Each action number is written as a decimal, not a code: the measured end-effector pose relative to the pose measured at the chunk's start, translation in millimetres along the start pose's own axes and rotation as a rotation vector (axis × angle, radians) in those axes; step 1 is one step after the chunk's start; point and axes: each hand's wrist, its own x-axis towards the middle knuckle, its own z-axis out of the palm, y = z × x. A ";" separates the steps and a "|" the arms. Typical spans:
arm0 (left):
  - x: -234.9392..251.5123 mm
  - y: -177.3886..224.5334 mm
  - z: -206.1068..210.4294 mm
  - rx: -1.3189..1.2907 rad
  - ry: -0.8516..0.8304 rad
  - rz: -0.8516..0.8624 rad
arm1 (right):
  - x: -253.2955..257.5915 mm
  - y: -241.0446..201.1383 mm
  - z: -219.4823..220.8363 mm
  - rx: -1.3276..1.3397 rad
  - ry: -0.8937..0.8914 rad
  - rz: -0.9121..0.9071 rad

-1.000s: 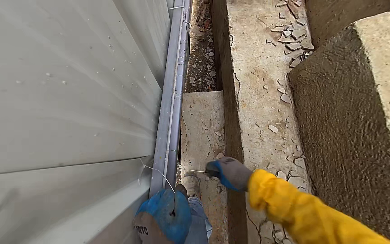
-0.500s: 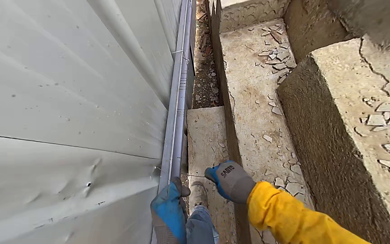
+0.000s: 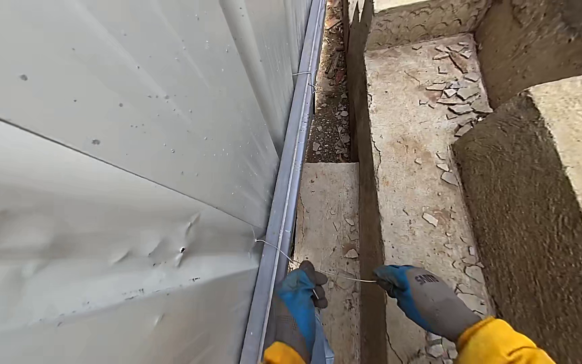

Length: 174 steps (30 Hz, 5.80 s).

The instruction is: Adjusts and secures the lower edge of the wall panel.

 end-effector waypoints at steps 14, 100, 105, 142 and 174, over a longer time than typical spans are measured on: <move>-10.8 -4.3 -7.7 0.033 -0.072 0.083 | 47.7 -185.8 -60.7 0.558 -0.082 -0.005; -8.6 37.6 -23.6 -0.030 0.158 0.056 | 82.5 -106.3 -12.2 -0.285 -0.320 -0.213; -11.0 37.4 8.3 0.544 0.347 0.118 | 86.5 -104.7 -33.0 -0.289 -0.225 -0.208; 11.6 -67.9 25.7 -0.867 0.013 -0.235 | 34.3 -109.2 -15.0 0.120 -0.104 -0.275; 49.8 -69.5 24.9 -0.242 0.335 0.021 | 31.5 -119.3 -12.4 0.450 0.102 -0.261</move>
